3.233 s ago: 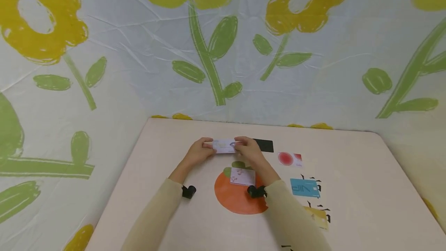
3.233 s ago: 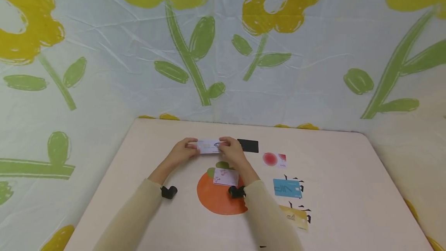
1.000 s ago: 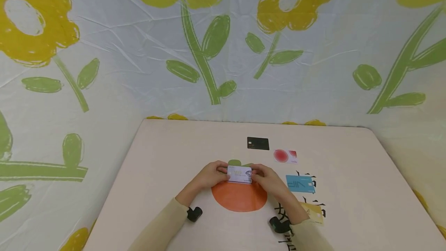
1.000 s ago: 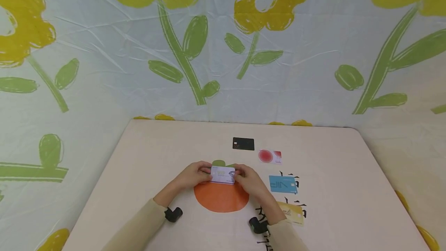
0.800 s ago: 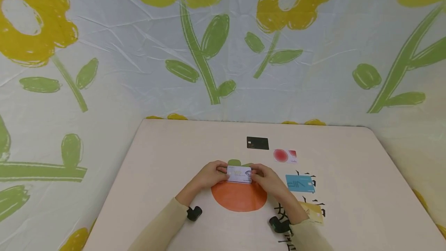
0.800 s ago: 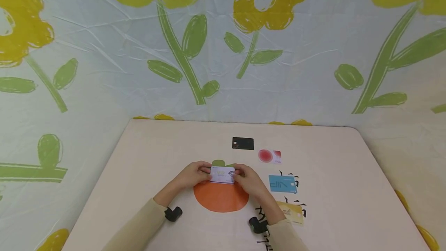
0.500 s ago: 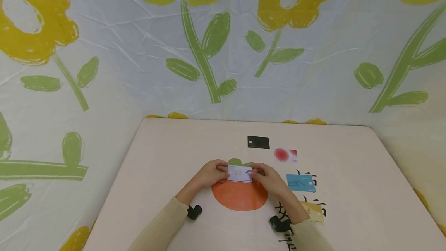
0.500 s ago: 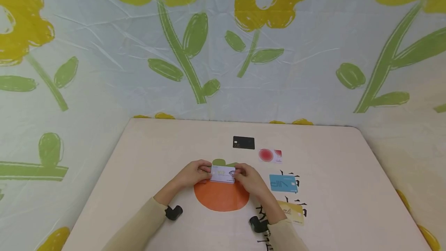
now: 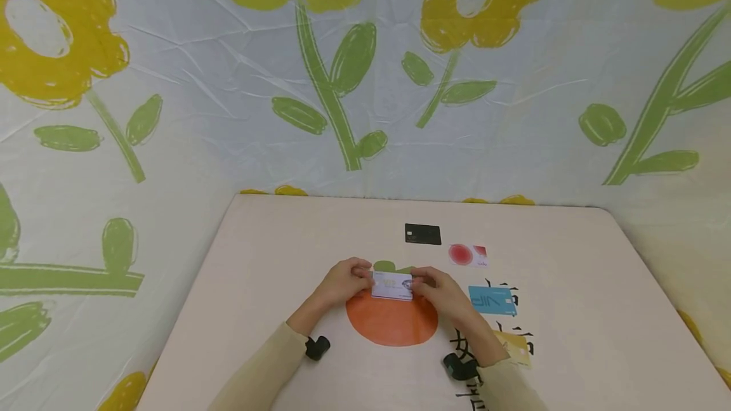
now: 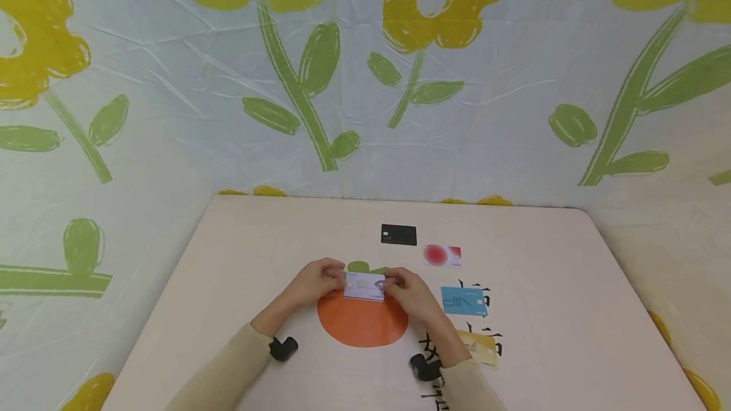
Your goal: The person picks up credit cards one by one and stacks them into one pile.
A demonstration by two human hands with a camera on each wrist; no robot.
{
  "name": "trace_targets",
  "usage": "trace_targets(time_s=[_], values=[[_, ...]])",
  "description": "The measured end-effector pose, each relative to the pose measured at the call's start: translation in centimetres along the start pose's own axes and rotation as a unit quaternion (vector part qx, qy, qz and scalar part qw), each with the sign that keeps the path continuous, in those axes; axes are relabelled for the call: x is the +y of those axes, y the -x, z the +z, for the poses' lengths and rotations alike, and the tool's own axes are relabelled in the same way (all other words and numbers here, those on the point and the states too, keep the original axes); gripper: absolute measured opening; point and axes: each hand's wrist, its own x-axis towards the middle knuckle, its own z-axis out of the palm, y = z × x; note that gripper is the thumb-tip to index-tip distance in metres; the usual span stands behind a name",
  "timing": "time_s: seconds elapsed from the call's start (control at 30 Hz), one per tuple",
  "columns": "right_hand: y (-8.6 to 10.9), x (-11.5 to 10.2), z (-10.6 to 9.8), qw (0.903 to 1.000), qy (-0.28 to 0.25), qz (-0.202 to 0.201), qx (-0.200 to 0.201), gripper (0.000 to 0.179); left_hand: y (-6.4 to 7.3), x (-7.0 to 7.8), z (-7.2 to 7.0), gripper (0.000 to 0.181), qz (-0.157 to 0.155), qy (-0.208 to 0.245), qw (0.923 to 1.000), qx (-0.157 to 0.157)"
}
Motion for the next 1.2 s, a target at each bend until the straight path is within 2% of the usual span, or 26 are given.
trace_targets(time_s=[0.13,0.33,0.5,0.7,0.9,1.07,1.2], values=[[-0.3,0.3,-0.4,0.9999,-0.013,0.004,0.006,0.032,-0.8,0.6,-0.5,0.042,0.002,-0.01,0.9995,0.028],[-1.2,0.3,-1.6,0.9995,0.022,-0.008,0.024,0.033,-2.5,2.2,-0.5,0.043,-0.002,-0.047,0.9985,0.027],[-2.3,0.0,-3.2,0.9967,0.06,-0.037,0.04,0.035,-4.6,3.2,-0.3,0.042,0.008,-0.053,0.9981,0.03],[-4.8,0.4,-5.5,0.9887,0.093,-0.084,0.083,0.032,-7.5,3.9,0.1,0.041,0.012,-0.054,0.9978,0.035],[-7.5,0.5,-7.4,0.9878,0.105,-0.064,0.095,0.037,-10.1,4.2,0.9,0.042,0.006,-0.08,0.996,0.039],[-9.5,0.6,-8.4,0.9877,0.117,-0.057,0.086,0.04,-11.8,4.1,1.9,0.042,0.006,-0.11,0.993,0.042],[-10.5,0.8,-8.7,0.9897,0.12,-0.038,0.068,0.045,-12.6,4.1,2.7,0.044,0.004,-0.129,0.9911,0.034]])
